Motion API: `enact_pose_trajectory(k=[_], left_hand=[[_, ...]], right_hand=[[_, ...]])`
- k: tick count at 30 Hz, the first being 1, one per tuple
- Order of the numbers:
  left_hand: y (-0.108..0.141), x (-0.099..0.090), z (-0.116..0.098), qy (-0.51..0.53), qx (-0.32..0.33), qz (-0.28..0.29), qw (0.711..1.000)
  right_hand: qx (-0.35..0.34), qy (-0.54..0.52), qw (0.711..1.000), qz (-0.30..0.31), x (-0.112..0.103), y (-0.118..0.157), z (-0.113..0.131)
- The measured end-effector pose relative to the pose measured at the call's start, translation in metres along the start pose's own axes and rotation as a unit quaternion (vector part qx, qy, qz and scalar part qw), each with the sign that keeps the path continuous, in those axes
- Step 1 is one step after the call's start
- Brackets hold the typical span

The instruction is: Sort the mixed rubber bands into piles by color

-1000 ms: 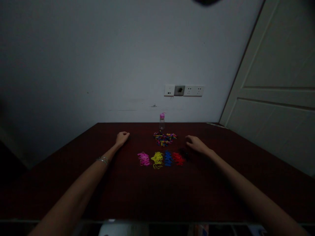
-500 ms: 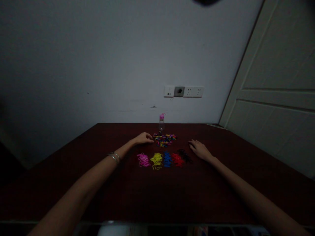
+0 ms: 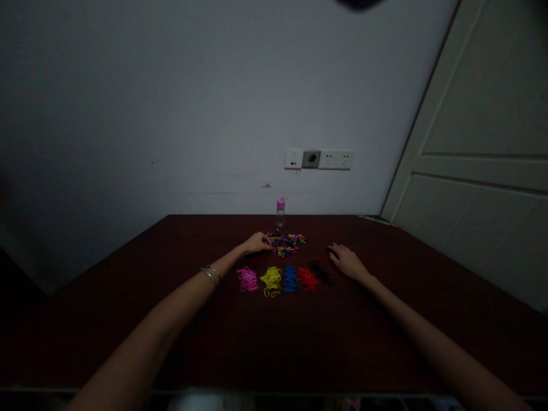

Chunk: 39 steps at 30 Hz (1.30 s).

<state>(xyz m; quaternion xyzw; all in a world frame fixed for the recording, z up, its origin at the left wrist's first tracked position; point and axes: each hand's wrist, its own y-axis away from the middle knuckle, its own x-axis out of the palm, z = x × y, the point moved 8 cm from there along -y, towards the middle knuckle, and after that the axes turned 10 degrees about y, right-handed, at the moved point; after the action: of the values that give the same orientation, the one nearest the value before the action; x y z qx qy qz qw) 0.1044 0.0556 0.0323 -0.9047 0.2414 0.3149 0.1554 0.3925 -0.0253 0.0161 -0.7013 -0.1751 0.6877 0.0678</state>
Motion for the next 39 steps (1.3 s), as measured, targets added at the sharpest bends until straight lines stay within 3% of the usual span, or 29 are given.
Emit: enact_pose_trajectory(k=[11,17,26,33,39], left_hand=[[-0.004,0.001,0.003,0.025,-0.007,-0.002,1.0],[-0.004,-0.007,0.016,0.06,-0.031,-0.041,0.997],[0.013,-0.03,0.007,0.129,-0.094,-0.113,0.981],[0.028,-0.039,0.004,0.187,-0.139,-0.105,0.967],[0.026,-0.038,-0.006,0.181,-0.134,-0.09,0.97]], right_hand=[[-0.001,0.012,1.0,-0.014,0.001,0.0,0.0],[-0.016,0.009,1.0,-0.012,-0.002,0.0,0.003],[-0.007,0.01,1.0,0.0,-0.005,0.001,0.004],[-0.005,-0.014,1.0,-0.011,0.0,-0.001,0.0],[0.003,-0.014,1.0,-0.003,0.0,-0.001,-0.001]])
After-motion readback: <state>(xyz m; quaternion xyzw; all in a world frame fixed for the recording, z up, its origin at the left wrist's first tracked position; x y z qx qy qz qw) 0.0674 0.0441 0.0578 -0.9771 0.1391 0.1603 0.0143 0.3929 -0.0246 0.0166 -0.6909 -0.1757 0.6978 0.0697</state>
